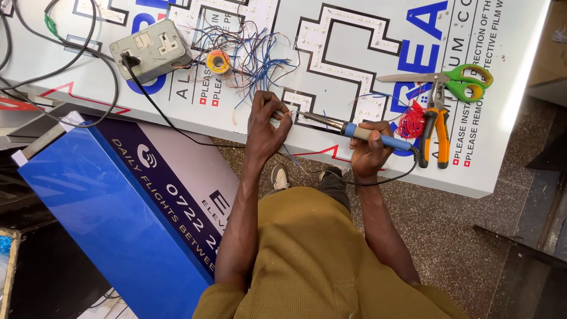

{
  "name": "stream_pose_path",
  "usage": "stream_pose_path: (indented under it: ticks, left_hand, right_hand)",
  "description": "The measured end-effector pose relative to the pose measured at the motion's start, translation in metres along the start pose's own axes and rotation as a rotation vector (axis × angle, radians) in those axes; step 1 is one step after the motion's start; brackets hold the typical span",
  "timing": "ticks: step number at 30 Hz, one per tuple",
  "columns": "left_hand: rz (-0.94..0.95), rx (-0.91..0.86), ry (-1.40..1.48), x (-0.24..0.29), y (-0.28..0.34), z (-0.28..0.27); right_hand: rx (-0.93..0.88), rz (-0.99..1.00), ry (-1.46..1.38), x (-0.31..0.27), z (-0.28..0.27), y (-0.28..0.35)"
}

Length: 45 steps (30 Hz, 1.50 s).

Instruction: Soldering electrical wires to LED strips on a sign board to create an illuminated sign.

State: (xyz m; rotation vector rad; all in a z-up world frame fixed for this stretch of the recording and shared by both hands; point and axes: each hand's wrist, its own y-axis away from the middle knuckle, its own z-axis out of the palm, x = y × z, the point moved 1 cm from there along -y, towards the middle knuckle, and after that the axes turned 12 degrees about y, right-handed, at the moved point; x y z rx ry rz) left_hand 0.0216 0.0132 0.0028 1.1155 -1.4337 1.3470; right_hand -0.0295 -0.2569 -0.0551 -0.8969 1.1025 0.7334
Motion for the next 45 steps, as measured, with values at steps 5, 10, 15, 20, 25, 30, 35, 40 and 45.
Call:
stream_pose_path:
  ticks: [5,10,15,20,25,30,35,40,45]
  left_hand:
    - [0.006,-0.018,-0.017,0.001,0.000,0.002]
    - [0.021,-0.029,-0.039,-0.005,0.000,0.001]
    - [0.053,-0.036,-0.052,-0.002,0.001,0.002]
    - [0.056,-0.030,-0.063,-0.005,0.001,0.002]
    - [0.058,-0.038,-0.063,-0.005,0.001,0.002]
    - [0.060,-0.039,-0.076,-0.005,0.002,0.002]
    - [0.061,-0.043,-0.079,-0.005,0.002,0.001]
    - [0.067,-0.045,-0.077,-0.007,0.003,0.001]
    - [0.074,-0.050,-0.073,-0.013,0.002,0.000]
  right_hand:
    - [-0.001,-0.012,-0.020,0.005,-0.002,0.000]
    - [-0.021,-0.023,-0.022,0.003,-0.001,-0.001]
    - [-0.037,-0.036,-0.020,0.011,-0.003,0.000]
    - [-0.049,-0.033,-0.015,0.008,-0.003,0.000]
    - [-0.062,-0.038,-0.011,0.000,0.002,-0.001]
    - [-0.082,-0.049,-0.005,0.000,0.003,-0.001]
    - [-0.087,-0.059,0.004,0.001,0.002,-0.001]
    - [-0.100,-0.069,0.013,-0.001,0.003,-0.001]
    - [-0.110,-0.053,0.034,-0.003,0.003,-0.002]
